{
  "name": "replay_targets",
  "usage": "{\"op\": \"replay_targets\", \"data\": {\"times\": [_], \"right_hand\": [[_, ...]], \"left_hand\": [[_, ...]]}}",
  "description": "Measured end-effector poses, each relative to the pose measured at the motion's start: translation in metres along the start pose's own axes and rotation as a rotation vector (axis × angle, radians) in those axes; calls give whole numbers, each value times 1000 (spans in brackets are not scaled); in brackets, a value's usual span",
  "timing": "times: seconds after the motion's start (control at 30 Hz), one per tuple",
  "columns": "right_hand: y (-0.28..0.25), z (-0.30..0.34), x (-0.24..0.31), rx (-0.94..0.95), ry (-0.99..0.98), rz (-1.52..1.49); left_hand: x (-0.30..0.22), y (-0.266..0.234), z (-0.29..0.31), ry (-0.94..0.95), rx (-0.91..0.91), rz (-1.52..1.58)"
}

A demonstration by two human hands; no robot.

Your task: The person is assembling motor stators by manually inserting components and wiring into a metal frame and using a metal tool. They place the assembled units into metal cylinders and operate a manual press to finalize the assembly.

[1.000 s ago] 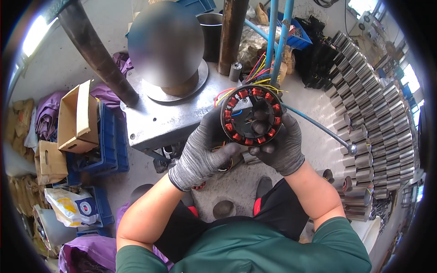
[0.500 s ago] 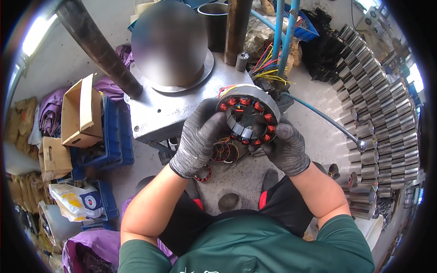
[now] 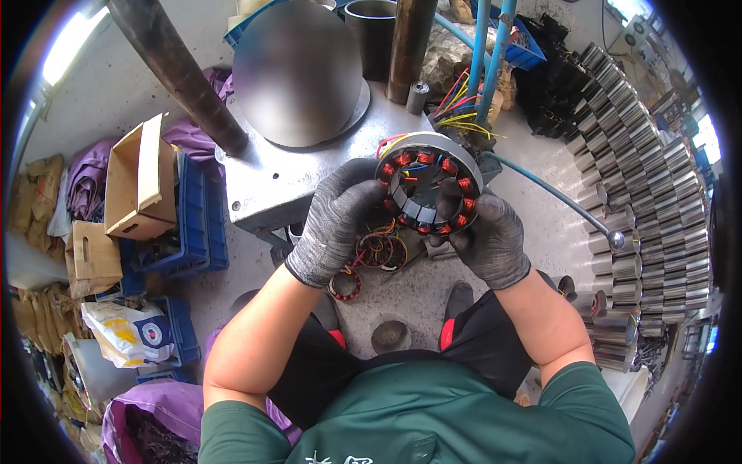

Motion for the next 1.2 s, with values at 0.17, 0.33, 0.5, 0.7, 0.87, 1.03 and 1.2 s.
{"op": "replay_targets", "data": {"times": [0.17, 0.33, 0.5, 0.7, 0.87, 1.03, 1.2], "right_hand": [[-4, -2, 0, 38, 6, 31], [7, -1, -1, 70, -5, 103], [0, -1, -1, 25, 14, -6], [4, -5, -3, 23, 76, -133], [-1, -7, -4, 21, 110, -133], [0, -6, 1, 76, 90, -75], [-12, -12, 6, 24, 110, 180]], "left_hand": [[-3, 0, -2, -30, -14, -69], [18, -16, -7, -165, -36, 120], [16, -13, -7, -160, -19, 115], [5, -3, -2, -135, 14, -80], [13, -11, -4, -211, 14, -70], [27, -18, -7, -404, -78, 127], [-4, -22, -8, -42, -41, -323]]}}
Point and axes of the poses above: each hand's wrist, its own z-axis away from the middle knuckle, its own y-axis out of the palm, x = y × z, the point moved 8 cm from there along -z, towards the middle knuckle, and after that the axes turned 2 degrees about y, right-handed, at the moved point
